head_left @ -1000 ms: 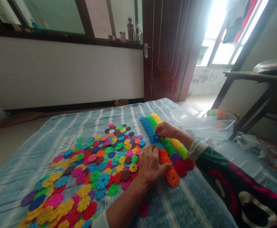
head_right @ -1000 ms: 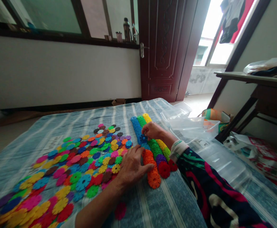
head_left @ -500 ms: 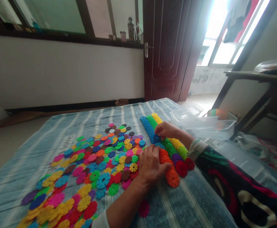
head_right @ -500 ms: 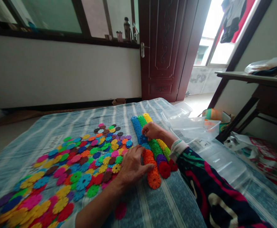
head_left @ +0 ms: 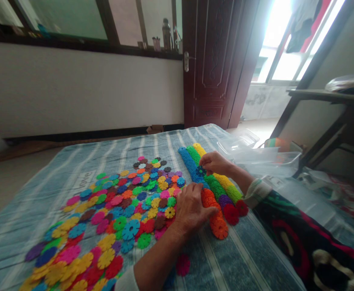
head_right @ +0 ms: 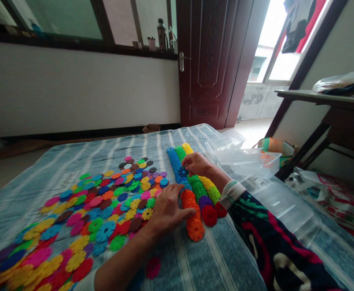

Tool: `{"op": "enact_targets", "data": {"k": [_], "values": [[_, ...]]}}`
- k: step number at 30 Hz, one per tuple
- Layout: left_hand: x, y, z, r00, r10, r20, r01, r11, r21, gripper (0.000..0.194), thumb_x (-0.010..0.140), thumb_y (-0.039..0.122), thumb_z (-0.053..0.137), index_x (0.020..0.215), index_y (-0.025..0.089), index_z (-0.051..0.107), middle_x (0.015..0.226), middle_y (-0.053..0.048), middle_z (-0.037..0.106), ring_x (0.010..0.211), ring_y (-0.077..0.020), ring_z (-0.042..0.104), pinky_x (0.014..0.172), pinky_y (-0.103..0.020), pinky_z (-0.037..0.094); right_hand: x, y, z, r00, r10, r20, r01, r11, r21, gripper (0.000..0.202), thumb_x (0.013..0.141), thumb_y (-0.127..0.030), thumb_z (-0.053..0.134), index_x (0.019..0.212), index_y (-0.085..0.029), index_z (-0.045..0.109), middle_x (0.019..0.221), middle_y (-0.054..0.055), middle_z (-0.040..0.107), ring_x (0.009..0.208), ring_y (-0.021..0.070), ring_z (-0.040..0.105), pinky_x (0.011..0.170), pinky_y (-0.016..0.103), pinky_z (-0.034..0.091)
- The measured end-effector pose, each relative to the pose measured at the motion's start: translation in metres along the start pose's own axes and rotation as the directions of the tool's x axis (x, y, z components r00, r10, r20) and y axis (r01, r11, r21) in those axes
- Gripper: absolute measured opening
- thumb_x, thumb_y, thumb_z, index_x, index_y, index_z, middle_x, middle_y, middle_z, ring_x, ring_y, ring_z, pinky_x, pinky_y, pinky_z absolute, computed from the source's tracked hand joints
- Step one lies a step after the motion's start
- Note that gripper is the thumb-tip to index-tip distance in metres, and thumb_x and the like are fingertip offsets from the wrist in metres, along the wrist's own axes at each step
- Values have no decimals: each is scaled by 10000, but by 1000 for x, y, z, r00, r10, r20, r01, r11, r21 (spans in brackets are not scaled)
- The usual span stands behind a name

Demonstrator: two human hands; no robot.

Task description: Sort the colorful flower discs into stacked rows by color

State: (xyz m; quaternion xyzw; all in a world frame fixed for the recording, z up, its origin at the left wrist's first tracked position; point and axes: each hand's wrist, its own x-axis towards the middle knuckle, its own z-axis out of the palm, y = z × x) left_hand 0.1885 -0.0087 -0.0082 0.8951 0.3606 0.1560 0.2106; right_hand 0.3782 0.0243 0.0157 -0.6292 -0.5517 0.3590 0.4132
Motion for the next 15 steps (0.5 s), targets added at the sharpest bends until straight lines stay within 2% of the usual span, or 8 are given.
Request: {"op": "enact_targets", "data": {"k": [4,7,10,15], "values": [[6,-6,1,999,-22,-36,22,1000,-2,584,713,542,668,1160,179,573,1127,-97,617,1079,-283,549,924,-381,417,-10,-5,-6,998,-29,-51,30,999,16,168,643,-21,533,724,-140,619,465,-77,547,383,73,551,383,142,396],[14,-8,-1,997,-72,-33,73,997,32,470,771,467,613,1141,178,588,1104,-94,627,1062,-264,556,897,-350,429,-23,-8,-8,996,-40,-85,43,999,23,152,648,-42,528,723,-144,612,465,-80,536,388,70,552,386,141,396],[25,-8,-6,994,-108,-5,108,991,77,384,777,414,591,1074,172,622,1054,-89,638,1012,-249,569,852,-331,441,-38,-10,-10,993,-52,-109,55,998,24,128,655,-84,538,733,-148,618,469,-79,531,406,79,565,400,152,412],[37,-6,-9,991,-134,9,133,988,81,397,752,463,588,1016,175,657,995,-85,638,939,-235,587,783,-312,442,-61,-13,-13,990,-65,-129,69,997,21,119,661,-165,555,750,-147,632,512,-59,561,428,88,573,419,173,424]]}}
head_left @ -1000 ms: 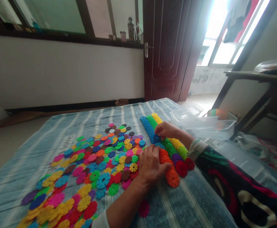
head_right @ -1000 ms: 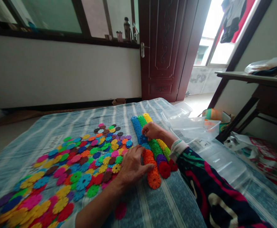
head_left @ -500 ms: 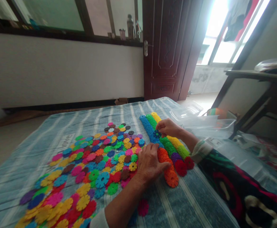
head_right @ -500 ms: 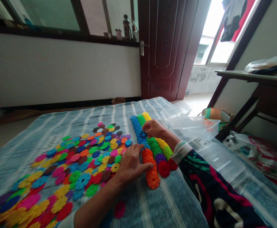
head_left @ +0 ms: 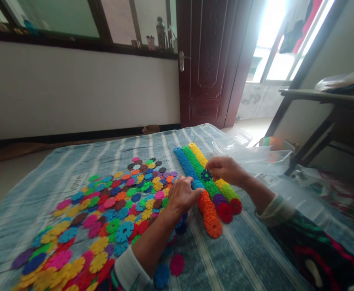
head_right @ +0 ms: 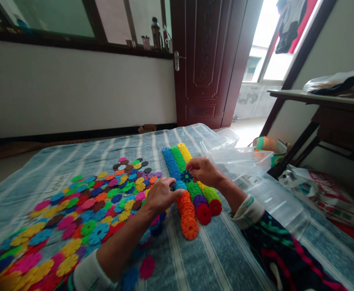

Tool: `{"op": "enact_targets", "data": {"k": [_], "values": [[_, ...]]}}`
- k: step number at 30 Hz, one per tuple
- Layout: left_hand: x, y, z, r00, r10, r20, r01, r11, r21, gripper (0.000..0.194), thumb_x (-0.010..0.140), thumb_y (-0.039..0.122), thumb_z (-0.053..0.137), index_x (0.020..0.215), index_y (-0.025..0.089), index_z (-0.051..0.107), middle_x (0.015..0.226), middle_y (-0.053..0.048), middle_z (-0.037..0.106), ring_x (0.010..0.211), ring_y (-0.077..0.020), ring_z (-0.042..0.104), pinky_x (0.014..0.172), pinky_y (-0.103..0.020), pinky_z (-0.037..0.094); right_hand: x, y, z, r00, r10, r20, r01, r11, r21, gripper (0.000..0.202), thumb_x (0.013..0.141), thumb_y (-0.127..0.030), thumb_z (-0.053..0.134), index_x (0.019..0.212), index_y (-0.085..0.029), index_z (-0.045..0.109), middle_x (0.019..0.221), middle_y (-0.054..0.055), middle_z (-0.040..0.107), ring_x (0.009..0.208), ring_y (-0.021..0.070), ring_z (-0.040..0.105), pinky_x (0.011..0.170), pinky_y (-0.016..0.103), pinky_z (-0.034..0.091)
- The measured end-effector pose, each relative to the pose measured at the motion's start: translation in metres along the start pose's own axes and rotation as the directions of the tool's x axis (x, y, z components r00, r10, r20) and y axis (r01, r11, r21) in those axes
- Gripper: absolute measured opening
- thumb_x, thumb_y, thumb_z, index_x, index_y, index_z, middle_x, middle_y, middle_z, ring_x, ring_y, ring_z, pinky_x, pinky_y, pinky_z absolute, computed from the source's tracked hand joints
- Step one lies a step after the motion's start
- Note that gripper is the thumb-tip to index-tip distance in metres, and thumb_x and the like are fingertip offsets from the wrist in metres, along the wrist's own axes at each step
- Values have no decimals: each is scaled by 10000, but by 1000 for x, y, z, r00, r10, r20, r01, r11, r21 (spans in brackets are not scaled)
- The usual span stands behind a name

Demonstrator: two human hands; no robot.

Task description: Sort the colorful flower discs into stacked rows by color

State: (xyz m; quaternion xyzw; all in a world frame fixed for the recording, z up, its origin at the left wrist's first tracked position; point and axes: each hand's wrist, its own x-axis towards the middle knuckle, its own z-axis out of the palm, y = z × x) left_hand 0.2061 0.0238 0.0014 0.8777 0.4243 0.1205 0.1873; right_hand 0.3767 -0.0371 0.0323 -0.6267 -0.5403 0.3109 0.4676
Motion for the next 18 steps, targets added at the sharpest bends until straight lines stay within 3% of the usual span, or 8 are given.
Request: {"op": "enact_targets", "data": {"k": [4,10,18], "values": [[3,1,1,1000,-15,-9,15,1000,9,340,715,471,609,885,183,669,930,-80,638,880,-235,594,707,-306,426,-8,-1,-3,1000,-11,-18,11,1000,18,130,654,-207,580,755,-145,633,546,-47,575,450,94,585,439,187,438],[9,2,-2,996,-80,38,81,996,-22,349,646,466,680,847,183,653,889,-63,668,832,-218,612,649,-280,406,-10,3,-4,1000,-4,-21,4,1000,19,142,648,-214,581,761,-143,631,560,-41,577,455,100,587,445,196,441],[15,-1,2,993,-104,45,107,992,-64,363,598,438,735,833,186,622,834,-40,684,791,-203,627,593,-259,386,7,20,-1,996,-65,-65,59,995,-83,153,710,-174,543,810,-141,654,575,-32,582,470,105,591,460,199,451]]}}
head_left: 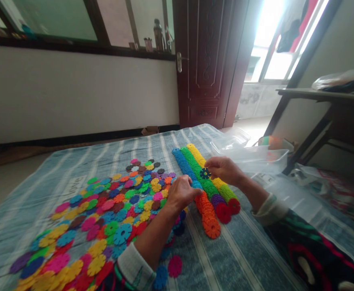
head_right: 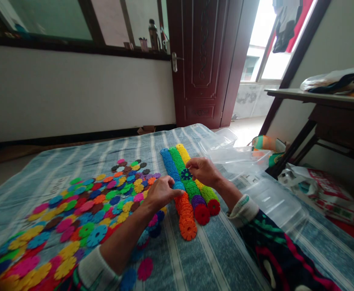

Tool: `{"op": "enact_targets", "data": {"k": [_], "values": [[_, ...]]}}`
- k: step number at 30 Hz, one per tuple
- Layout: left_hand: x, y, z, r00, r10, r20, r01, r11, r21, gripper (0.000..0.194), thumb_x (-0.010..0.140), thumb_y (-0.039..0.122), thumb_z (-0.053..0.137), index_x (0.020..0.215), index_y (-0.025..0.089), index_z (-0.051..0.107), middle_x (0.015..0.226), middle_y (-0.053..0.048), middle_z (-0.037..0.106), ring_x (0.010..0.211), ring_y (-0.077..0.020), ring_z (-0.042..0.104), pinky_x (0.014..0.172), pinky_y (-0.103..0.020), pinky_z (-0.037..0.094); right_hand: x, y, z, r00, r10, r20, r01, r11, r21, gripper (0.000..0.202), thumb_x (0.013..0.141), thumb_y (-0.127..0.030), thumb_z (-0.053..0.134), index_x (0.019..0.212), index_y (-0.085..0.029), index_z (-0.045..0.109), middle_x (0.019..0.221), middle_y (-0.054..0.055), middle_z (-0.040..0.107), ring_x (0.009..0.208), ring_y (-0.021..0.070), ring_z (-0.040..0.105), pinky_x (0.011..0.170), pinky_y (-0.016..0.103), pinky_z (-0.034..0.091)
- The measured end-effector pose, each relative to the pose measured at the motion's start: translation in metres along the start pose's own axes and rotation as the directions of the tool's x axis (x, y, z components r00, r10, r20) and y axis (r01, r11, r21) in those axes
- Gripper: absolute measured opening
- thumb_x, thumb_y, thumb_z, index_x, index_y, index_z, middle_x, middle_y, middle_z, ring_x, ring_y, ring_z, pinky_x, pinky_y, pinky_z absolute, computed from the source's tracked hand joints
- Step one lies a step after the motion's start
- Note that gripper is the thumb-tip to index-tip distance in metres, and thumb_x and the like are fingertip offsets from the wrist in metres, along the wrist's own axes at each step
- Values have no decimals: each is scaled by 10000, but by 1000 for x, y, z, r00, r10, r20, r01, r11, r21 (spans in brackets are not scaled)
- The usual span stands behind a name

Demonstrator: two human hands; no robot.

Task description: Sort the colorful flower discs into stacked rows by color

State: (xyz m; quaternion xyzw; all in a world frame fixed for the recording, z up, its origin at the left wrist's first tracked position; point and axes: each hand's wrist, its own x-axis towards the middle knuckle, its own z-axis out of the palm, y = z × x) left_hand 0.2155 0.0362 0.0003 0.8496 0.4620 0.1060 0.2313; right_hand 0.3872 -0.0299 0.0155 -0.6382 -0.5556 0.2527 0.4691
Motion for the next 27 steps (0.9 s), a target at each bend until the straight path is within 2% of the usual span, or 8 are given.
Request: {"op": "enact_targets", "data": {"k": [4,8,12,18,20,24,27], "values": [[-3,-1,1,999,25,-30,-24,999,22,337,623,444,720,814,187,614,850,-43,677,800,-203,623,601,-263,387,16,2,10,996,-82,42,88,981,-174,200,747,-118,511,845,-139,684,573,-37,573,485,91,581,500,189,436],[-6,0,2,998,43,-52,-41,999,29,334,641,436,713,836,183,617,891,-54,670,827,-202,620,644,-263,410,31,-6,24,984,-49,170,105,933,-344,248,732,-44,498,845,-126,703,587,-36,586,508,77,561,536,181,417],[-9,0,2,997,46,-60,-46,999,6,336,653,437,707,849,180,618,895,-57,668,837,-207,620,644,-264,417,41,-10,34,961,-14,276,121,920,-373,290,677,12,497,801,-121,724,562,-41,585,510,73,545,530,172,400],[-14,2,0,997,37,-67,-38,999,-15,329,669,398,704,889,167,626,883,-58,665,835,-213,622,635,-275,414,45,-13,40,901,20,434,172,901,-399,328,623,39,482,699,-143,744,583,-38,629,543,72,553,522,156,391],[-15,1,0,997,36,-65,-37,999,-25,329,665,393,715,890,168,629,873,-52,665,834,-208,620,638,-272,415,45,-15,39,897,16,442,189,889,-416,330,627,31,492,717,-149,754,608,-30,646,587,84,572,539,160,395],[-15,-1,2,997,42,-69,-45,998,-43,311,674,400,715,868,170,637,882,-54,666,845,-202,611,671,-273,427,42,-18,35,931,-22,365,208,853,-479,323,670,-21,542,863,-150,766,717,6,688,708,123,594,627,196,402],[-16,-3,3,994,67,-82,-70,997,-31,319,691,434,696,861,170,641,901,-63,665,861,-209,605,698,-282,434,33,-21,30,944,-44,327,219,824,-522,265,715,-110,585,905,-166,761,750,14,695,703,130,587,641,213,391]]}}
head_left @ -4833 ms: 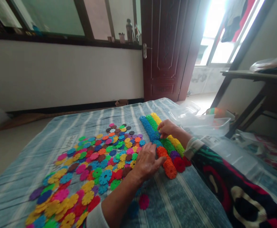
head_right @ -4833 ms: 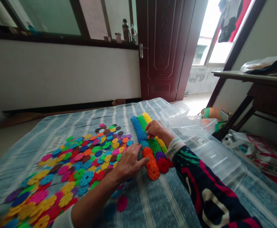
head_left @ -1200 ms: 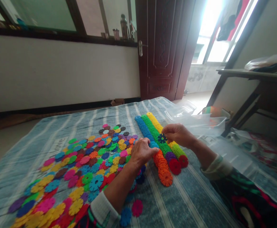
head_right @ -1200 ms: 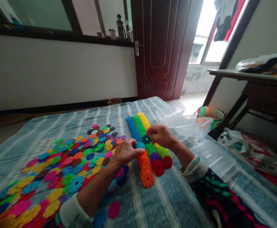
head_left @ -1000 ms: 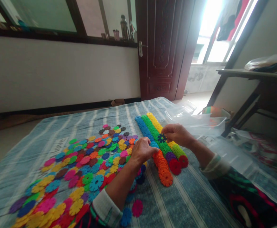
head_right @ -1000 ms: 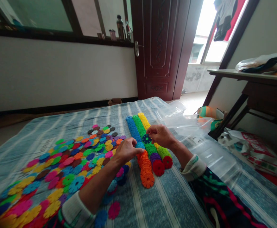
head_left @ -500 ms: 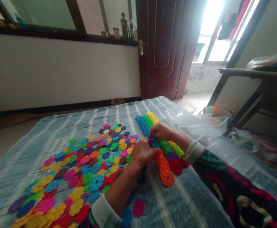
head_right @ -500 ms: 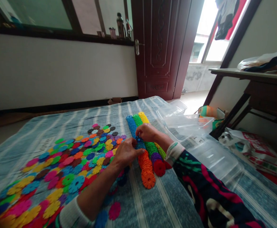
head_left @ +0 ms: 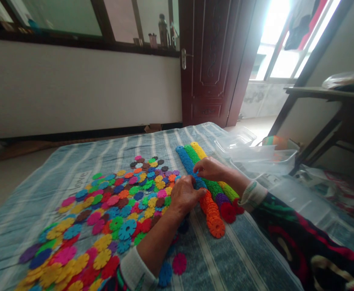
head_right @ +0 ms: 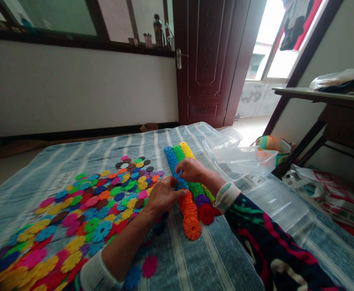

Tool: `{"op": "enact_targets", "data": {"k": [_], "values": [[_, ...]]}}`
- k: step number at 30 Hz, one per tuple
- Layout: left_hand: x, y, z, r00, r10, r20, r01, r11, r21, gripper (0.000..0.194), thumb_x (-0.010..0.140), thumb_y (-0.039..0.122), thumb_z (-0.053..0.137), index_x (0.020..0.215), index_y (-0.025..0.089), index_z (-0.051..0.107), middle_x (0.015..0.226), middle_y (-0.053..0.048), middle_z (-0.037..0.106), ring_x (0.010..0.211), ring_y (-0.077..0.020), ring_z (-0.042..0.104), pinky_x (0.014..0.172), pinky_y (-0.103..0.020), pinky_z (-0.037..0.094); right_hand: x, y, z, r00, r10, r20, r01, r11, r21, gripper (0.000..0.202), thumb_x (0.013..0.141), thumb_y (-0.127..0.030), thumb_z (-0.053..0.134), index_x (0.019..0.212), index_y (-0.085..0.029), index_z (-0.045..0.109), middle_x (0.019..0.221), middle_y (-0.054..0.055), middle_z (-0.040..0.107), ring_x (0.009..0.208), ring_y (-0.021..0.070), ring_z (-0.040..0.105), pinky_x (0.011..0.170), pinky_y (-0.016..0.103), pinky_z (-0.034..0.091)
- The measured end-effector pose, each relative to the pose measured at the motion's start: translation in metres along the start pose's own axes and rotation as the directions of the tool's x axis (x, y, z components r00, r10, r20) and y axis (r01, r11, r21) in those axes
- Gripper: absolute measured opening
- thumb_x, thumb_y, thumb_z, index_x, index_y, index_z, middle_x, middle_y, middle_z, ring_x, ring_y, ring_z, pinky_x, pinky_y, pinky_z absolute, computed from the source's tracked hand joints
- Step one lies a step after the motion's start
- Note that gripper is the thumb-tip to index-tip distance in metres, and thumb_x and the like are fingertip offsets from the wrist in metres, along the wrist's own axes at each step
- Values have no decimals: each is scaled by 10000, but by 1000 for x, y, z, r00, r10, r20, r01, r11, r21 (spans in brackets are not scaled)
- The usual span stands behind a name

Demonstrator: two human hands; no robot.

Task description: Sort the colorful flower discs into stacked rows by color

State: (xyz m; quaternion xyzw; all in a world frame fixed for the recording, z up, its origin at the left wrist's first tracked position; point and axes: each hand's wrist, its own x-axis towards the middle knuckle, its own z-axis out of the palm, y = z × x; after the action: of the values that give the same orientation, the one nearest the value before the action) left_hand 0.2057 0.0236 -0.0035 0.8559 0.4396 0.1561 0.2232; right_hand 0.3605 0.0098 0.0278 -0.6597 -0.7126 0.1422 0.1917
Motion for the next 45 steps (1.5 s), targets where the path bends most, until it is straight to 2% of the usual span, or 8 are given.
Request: {"op": "enact_targets", "data": {"k": [5,13,17,22,27,38,41,45], "values": [[-2,-5,-5,999,33,8,-33,999,16,316,743,434,634,915,169,651,923,-66,672,870,-212,610,716,-287,431,-29,-6,-1,999,17,-44,-23,991,-129,234,782,-177,555,920,-198,744,776,13,701,697,128,591,636,217,368],[-5,-6,-12,998,-19,66,21,999,-34,273,742,131,532,991,175,635,844,-29,705,814,-168,649,713,-241,435,-70,-27,0,997,41,-60,-53,977,-206,184,819,-153,531,862,-203,703,825,23,681,747,142,587,635,237,341],[-4,-7,-8,998,-49,49,51,998,-42,323,733,93,531,1032,162,634,844,-42,710,812,-171,653,719,-246,438,-104,-48,9,998,52,34,-39,951,-308,82,818,-206,569,779,-193,640,771,20,657,682,141,581,568,249,306],[1,-9,-1,997,-71,43,75,992,-104,321,726,64,532,1017,154,635,836,-37,702,774,-153,640,698,-230,444,-140,-66,34,986,52,160,20,908,-419,104,801,-192,602,904,-202,605,795,34,678,658,177,617,539,278,323],[4,-6,3,996,-85,23,87,989,-122,299,734,68,540,1009,136,634,854,-49,698,789,-154,633,722,-232,447,-144,-66,47,993,35,113,24,879,-476,177,853,-105,507,989,-185,588,790,49,683,680,194,650,523,304,341],[5,-3,9,996,-78,-47,75,996,-54,245,757,124,539,984,162,623,861,-47,687,810,-160,635,747,-237,449,-139,-67,45,993,55,105,1,883,-469,249,857,-42,440,1009,-172,587,789,59,694,706,207,679,544,286,382],[5,-4,9,997,-66,-41,64,997,-47,334,769,138,532,1092,134,617,878,-62,693,819,-168,638,761,-244,453,-137,-69,45,990,65,123,1,882,-472,213,863,-45,446,956,-170,592,795,58,691,722,211,680,552,282,385],[8,-5,5,999,-6,45,8,999,-43,475,791,205,530,1257,123,562,855,-59,705,811,-180,648,765,-254,462,-137,-69,48,992,45,117,17,875,-483,190,860,-43,465,940,-167,585,777,53,685,699,203,675,554,279,372]]}}
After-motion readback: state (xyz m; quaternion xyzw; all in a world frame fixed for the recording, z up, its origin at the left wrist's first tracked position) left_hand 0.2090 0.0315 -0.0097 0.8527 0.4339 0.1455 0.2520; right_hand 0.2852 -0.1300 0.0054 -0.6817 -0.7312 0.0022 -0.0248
